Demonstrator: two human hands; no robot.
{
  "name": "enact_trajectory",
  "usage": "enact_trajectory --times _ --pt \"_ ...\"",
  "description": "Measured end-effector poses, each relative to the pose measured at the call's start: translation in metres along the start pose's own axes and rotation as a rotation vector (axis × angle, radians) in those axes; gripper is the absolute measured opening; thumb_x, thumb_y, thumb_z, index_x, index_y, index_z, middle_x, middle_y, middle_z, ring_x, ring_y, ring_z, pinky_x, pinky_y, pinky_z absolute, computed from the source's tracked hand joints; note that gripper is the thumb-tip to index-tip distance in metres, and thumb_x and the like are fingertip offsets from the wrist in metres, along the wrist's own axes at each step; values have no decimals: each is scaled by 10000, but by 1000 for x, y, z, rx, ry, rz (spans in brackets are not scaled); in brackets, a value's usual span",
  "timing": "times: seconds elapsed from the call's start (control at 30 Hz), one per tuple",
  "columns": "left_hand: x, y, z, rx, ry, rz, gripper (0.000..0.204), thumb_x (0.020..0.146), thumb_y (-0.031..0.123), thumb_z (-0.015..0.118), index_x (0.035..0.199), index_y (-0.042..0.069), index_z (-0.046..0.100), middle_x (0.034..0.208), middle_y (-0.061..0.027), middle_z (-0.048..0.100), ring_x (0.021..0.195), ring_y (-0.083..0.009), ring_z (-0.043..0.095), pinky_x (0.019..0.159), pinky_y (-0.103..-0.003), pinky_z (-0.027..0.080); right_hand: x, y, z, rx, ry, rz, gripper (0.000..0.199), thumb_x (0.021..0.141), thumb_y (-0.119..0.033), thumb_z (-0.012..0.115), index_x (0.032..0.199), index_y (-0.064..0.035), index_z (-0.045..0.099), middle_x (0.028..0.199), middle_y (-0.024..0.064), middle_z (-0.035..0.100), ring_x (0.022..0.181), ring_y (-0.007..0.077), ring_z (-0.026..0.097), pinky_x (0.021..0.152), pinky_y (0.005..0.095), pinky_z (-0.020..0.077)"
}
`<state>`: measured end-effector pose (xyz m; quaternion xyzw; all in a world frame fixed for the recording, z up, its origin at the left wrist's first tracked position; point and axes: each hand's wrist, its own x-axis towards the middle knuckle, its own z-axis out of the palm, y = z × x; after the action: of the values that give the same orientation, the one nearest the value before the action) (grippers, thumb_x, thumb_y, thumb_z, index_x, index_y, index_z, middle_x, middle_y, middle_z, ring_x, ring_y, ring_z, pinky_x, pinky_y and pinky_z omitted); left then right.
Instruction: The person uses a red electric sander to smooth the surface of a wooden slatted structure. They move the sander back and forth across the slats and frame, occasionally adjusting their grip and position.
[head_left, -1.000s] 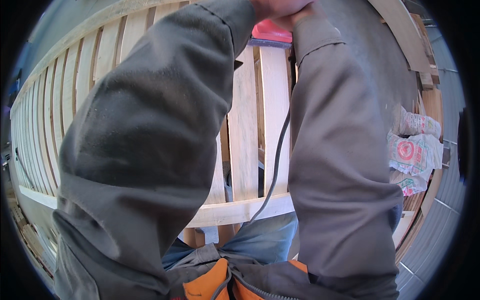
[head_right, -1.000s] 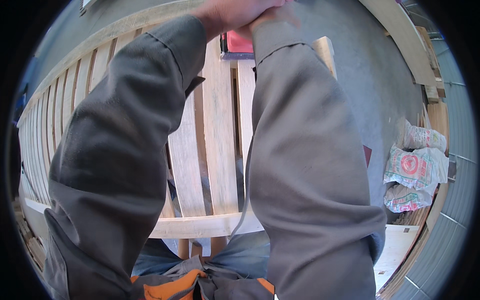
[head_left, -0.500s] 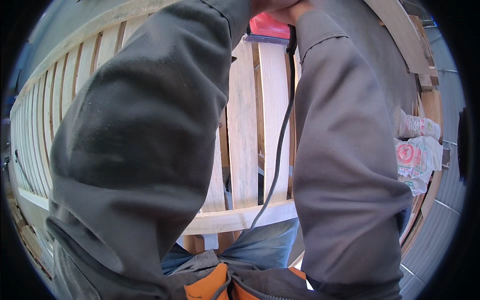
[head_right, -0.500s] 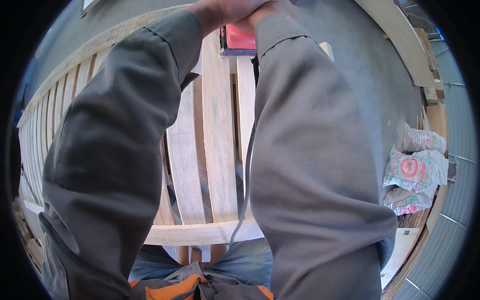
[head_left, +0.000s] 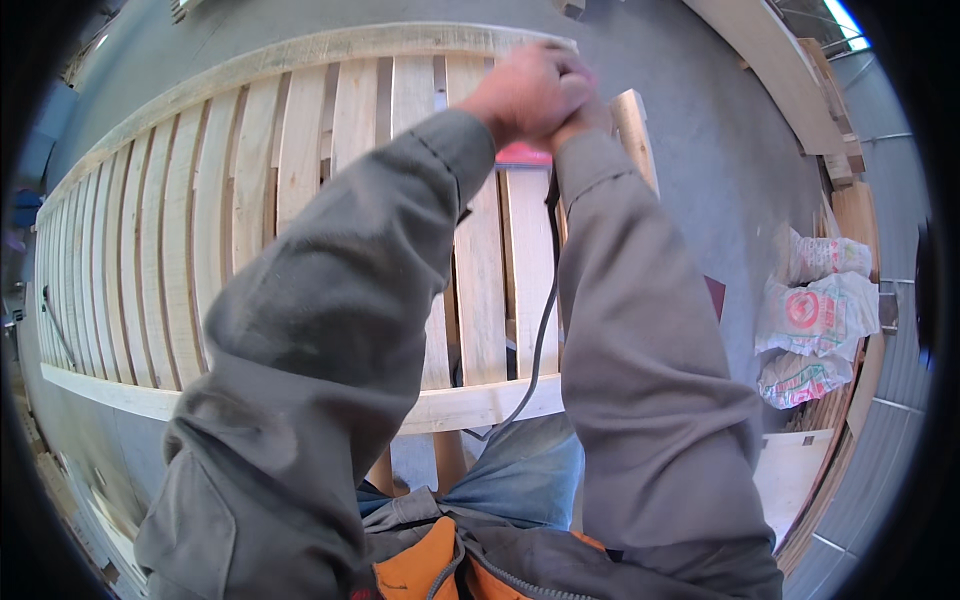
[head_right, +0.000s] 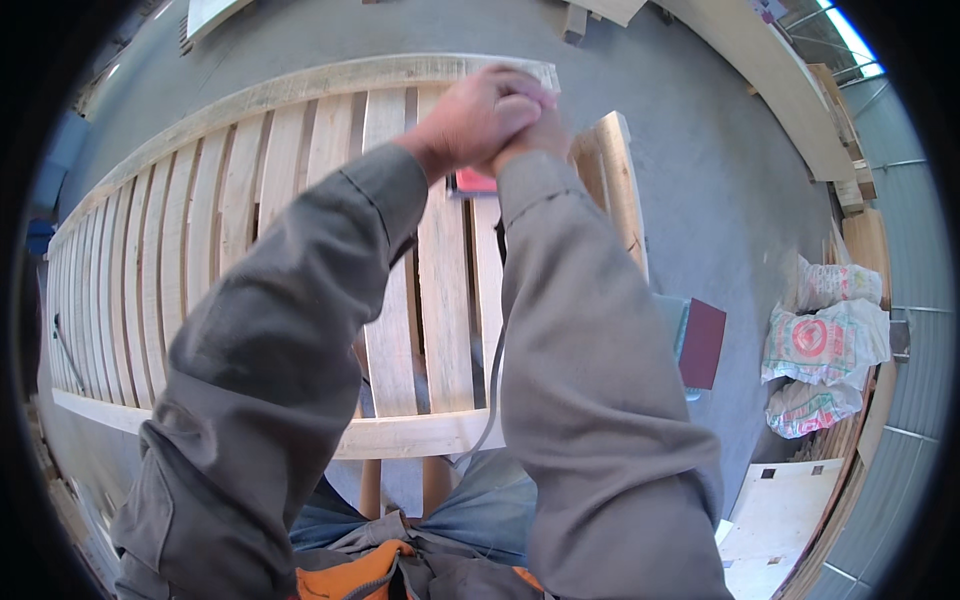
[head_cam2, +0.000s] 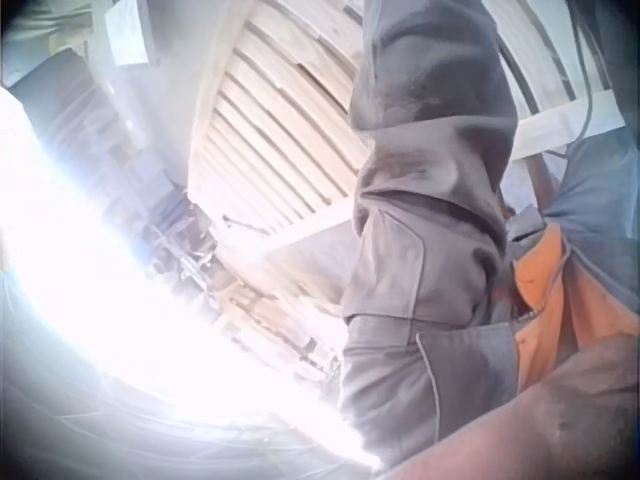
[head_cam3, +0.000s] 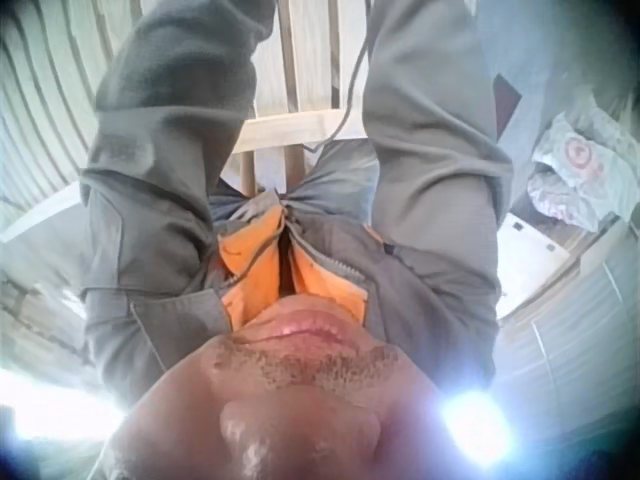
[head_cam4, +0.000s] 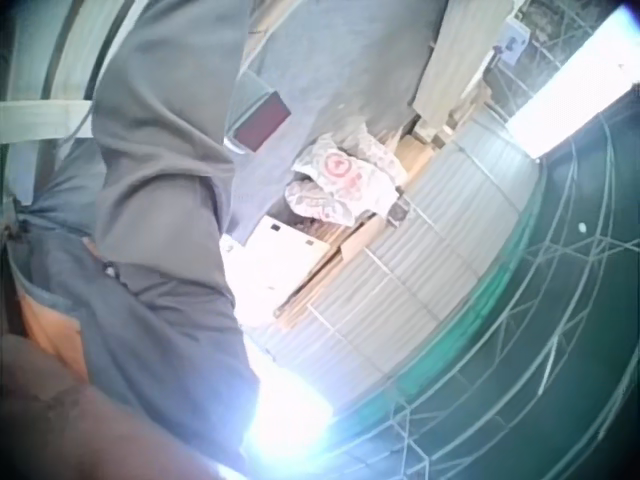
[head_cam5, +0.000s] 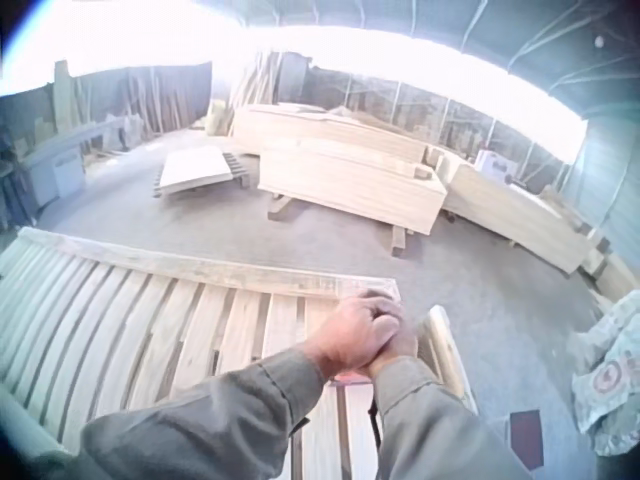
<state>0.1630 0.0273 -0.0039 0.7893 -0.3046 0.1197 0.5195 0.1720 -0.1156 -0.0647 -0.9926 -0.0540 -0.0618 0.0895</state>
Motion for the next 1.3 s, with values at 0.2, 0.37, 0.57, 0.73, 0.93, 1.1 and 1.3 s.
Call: enact_trajectory --times 0.2,0.37,0.57,0.73,0.93,1.1,1.3 --pt "-56 56 18 -57 19 56 321 891 176 588 1078 23 799 1207 -205 748 1240 -375 639 1140 -436 494 -68 31 10 59 -100 18 627 1021 -362 682 1582 -168 481 1645 90 502 1510 224 483 1218 338 431" --pt "-109 112 28 -56 4 -66 326 927 175 584 1142 49 794 1326 -189 678 1298 -373 606 1173 -452 466 -150 -12 -40 424 -63 203 535 976 -377 726 1446 -165 586 1464 100 647 1320 265 647 1054 389 557" --pt "-160 161 39 -71 -11 -146 328 926 158 593 1169 56 789 1353 -166 661 1323 -363 591 1180 -450 455 -214 -2 10 670 1 281 476 983 -382 718 1377 -151 585 1302 111 726 1176 300 735 943 415 611" --pt "-183 189 47 -81 -60 -207 341 920 146 594 1187 61 789 1364 -144 659 1337 -355 582 1185 -449 448 -263 -15 -35 287 11 141 442 1001 -390 692 1348 -151 558 1281 111 719 1143 319 743 901 452 621" --pt "-204 213 60 -65 -42 -191 313 924 184 608 1140 59 797 1316 -169 683 1357 -377 555 1171 -463 461 -300 -20 -67 531 -74 327 444 1014 -411 672 1344 -147 534 1254 108 689 1063 347 748 864 471 625" --pt "-215 222 64 -43 -66 -173 334 901 141 615 1173 58 788 1341 -164 679 1380 -385 541 1187 -475 444 -312 -17 -34 338 -28 212 395 1036 -376 637 1343 -142 553 1268 95 628 1061 300 710 821 449 623" --pt "-199 204 58 -83 -71 -155 342 889 102 623 1187 44 781 1364 -169 667 1364 -378 564 1192 -472 436 -294 -19 -29 345 92 144 453 1011 -391 665 1373 -152 538 1244 126 654 1056 334 742 856 468 624"
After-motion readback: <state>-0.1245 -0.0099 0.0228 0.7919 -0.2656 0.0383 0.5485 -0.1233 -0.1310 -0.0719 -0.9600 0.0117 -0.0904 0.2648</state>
